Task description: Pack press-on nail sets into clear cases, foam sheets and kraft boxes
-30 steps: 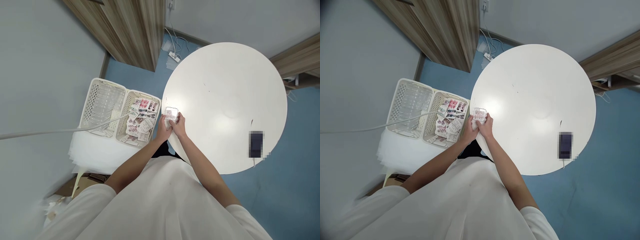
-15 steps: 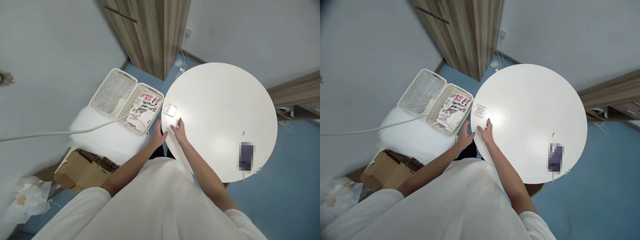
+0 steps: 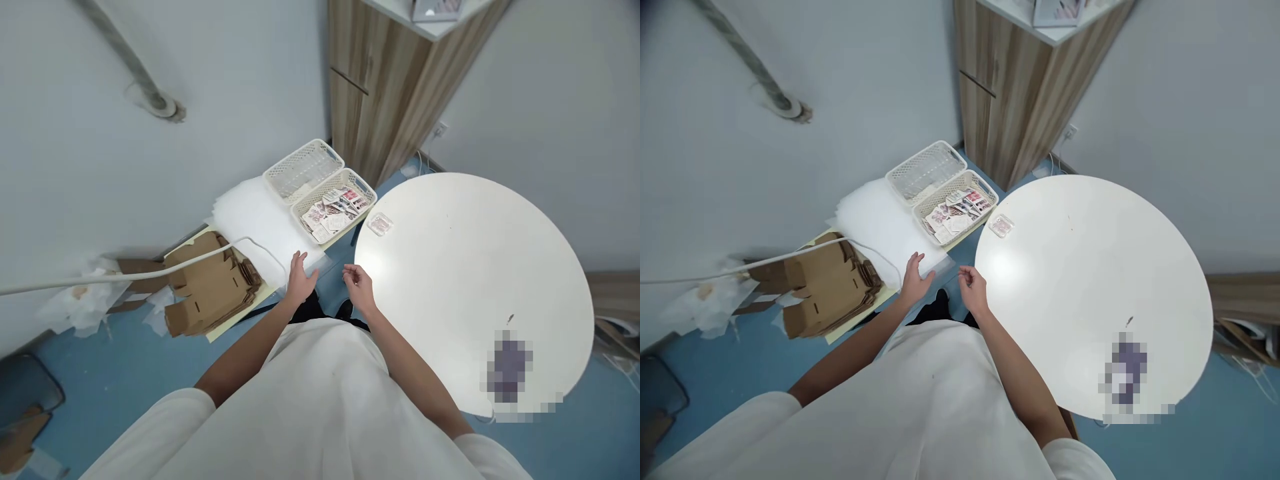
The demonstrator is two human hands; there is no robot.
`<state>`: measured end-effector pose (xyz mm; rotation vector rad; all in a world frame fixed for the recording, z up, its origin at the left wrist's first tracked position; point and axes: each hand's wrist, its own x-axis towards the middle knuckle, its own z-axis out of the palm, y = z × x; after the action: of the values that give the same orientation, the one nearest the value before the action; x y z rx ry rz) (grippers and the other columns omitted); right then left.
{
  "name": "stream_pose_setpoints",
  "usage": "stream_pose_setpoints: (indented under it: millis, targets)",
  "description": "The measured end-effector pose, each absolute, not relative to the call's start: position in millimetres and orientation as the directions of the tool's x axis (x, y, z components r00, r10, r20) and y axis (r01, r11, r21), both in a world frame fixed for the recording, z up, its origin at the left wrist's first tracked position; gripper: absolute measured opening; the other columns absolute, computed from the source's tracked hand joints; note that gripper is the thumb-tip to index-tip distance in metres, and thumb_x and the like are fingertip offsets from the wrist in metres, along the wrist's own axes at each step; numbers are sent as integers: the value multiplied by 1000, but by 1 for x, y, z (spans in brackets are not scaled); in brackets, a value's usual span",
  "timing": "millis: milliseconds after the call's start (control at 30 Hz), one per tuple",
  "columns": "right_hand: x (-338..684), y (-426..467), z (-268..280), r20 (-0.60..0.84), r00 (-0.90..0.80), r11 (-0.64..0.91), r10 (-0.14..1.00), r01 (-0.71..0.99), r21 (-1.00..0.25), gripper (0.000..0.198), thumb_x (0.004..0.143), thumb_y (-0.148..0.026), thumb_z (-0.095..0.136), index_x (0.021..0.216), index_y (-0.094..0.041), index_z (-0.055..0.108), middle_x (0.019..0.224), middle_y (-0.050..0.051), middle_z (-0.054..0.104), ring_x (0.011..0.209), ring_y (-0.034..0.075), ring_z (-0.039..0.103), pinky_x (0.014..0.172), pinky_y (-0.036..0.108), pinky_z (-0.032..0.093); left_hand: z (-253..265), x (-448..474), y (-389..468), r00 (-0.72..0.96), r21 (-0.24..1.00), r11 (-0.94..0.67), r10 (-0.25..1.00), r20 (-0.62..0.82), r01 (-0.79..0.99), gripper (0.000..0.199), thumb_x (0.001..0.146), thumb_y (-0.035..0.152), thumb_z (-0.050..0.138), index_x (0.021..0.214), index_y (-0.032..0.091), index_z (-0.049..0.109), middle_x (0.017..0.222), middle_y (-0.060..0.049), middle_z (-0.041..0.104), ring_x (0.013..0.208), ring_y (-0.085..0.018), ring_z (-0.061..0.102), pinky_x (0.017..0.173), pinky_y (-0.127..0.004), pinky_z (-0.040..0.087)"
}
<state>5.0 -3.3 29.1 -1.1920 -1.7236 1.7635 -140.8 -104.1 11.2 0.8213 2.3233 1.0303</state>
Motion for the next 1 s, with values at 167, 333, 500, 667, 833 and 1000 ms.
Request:
stream_pose_setpoints:
  millis: [167,333,500,667,833,1000]
  targets:
    - [-29,-15,22,-273,-665,-56,695,328,-943,28,75,-36,50,97,-19,59,89,5,64,76,16,60,72,33,51,15,-176,-132,-781,775,575,599,-179,262,57,77,29,55,128,17,34,143,-16,24,136,-28,17,108,-47,23]
    - [-82,-32,9,-305,-774,83,554,416,-905,31,75,-38,50,97,-19,60,87,5,65,69,15,59,65,32,49,17,-213,-171,-856,811,540,508,-100,225,62,74,26,57,130,19,31,139,-14,33,133,-27,26,110,-47,22]
    - [-125,-55,-4,-349,-813,174,465,471,-865,31,75,-35,51,101,-20,60,95,5,64,79,16,61,70,32,49,14,-246,-204,-859,825,547,483,-172,143,60,74,26,57,128,20,35,138,-13,34,132,-27,27,109,-46,25]
    - [-140,-60,-8,-400,-784,272,474,562,-781,35,76,-35,53,108,-22,58,115,9,58,103,22,56,82,37,47,8,-264,-212,-801,797,594,530,-280,114,61,75,31,57,130,17,34,138,-15,36,129,-28,33,105,-45,29]
    - [-153,-44,-9,-437,-761,328,479,617,-715,39,77,-36,50,114,-22,55,121,8,54,113,23,51,92,41,42,-3,-274,-196,-751,817,574,566,-340,63,60,76,36,57,130,19,36,138,-14,37,128,-27,35,103,-44,32]
    - [-177,-27,-17,-446,-761,320,472,619,-718,44,77,-32,51,119,-20,51,127,9,51,121,24,44,100,44,36,-13,-285,-166,-694,836,547,619,-368,45,59,77,29,54,132,19,34,139,-12,38,127,-26,37,103,-44,33]
